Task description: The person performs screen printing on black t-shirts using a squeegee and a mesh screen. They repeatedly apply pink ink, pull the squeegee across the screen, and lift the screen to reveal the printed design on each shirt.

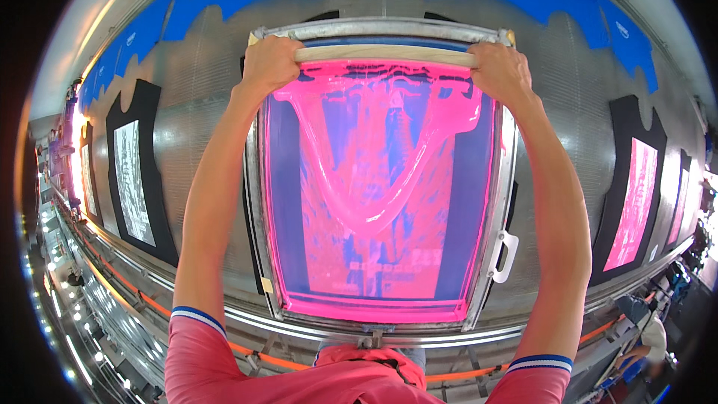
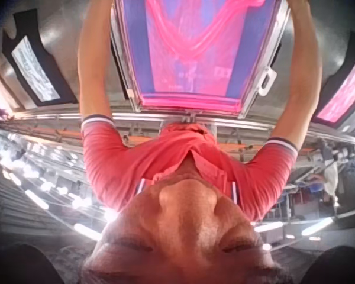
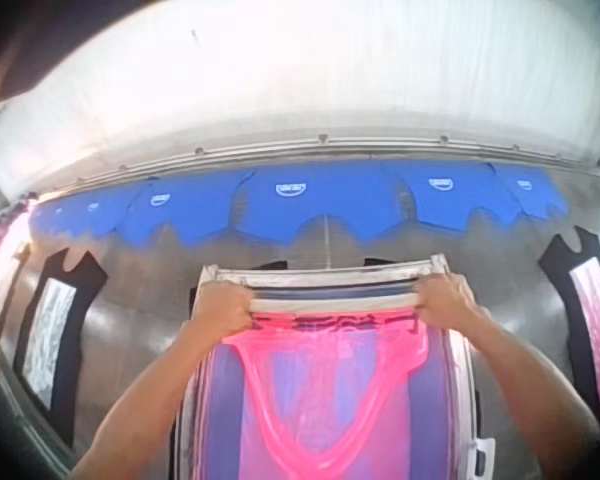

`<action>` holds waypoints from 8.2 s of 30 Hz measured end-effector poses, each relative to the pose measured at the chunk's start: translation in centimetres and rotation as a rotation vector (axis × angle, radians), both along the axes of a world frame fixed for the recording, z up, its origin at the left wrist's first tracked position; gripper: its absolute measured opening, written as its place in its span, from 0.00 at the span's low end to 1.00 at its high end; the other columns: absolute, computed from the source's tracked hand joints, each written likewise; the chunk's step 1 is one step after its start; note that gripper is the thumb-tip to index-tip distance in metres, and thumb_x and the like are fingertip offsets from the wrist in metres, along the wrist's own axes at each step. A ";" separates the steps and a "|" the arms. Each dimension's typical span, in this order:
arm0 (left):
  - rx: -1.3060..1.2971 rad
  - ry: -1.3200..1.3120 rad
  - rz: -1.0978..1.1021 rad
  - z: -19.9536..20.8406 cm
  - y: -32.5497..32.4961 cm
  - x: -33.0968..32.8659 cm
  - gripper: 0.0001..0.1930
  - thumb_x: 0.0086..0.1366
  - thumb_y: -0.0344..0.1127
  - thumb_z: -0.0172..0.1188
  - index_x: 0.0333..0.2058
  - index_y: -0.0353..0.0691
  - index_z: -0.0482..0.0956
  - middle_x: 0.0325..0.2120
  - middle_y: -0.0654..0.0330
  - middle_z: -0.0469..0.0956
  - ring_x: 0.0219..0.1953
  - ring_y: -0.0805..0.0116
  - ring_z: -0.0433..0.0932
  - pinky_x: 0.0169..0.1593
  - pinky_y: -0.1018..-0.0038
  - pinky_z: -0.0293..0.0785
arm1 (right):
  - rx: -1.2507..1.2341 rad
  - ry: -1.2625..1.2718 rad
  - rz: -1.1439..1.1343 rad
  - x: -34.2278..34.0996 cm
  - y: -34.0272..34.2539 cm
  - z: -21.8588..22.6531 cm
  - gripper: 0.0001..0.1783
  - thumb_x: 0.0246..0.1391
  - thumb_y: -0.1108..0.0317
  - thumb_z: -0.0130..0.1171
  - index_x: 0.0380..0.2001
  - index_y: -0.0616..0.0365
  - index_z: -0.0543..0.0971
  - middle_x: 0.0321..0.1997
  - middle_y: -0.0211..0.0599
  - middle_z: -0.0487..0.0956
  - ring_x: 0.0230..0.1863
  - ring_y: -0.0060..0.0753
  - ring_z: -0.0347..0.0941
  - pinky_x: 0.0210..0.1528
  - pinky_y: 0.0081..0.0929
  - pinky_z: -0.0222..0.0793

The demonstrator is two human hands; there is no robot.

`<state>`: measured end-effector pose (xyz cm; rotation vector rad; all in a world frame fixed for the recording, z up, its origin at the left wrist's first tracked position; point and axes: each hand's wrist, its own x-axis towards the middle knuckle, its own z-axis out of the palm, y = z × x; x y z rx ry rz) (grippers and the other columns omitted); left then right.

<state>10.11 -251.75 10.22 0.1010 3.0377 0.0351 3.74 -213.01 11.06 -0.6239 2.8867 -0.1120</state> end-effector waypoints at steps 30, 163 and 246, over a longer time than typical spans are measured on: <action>0.291 0.085 0.071 -0.4 10.7 55.3 0.24 0.39 0.23 0.59 0.40 0.45 0.84 0.39 0.64 0.84 0.40 0.57 0.82 0.39 0.64 0.78 | -0.302 0.058 0.051 54.3 9.9 0.2 0.16 0.33 0.78 0.61 0.32 0.58 0.78 0.37 0.36 0.77 0.43 0.45 0.75 0.50 0.42 0.72; 0.250 -0.581 -0.344 3.1 8.4 -0.4 0.10 0.42 0.28 0.62 0.27 0.31 0.84 0.27 0.46 0.84 0.31 0.58 0.83 0.33 0.59 0.74 | -0.635 -0.035 -0.866 31.9 13.6 -2.1 0.11 0.58 0.69 0.56 0.40 0.61 0.83 0.29 0.44 0.83 0.31 0.34 0.79 0.38 0.34 0.71; 0.381 0.103 -0.069 4.5 -66.5 68.0 0.23 0.38 0.14 0.56 0.38 0.32 0.83 0.38 0.44 0.83 0.44 0.44 0.81 0.47 0.57 0.76 | -0.918 -0.077 -0.871 48.9 -73.6 0.3 0.17 0.55 0.55 0.60 0.43 0.52 0.83 0.24 0.51 0.81 0.32 0.54 0.81 0.41 0.45 0.76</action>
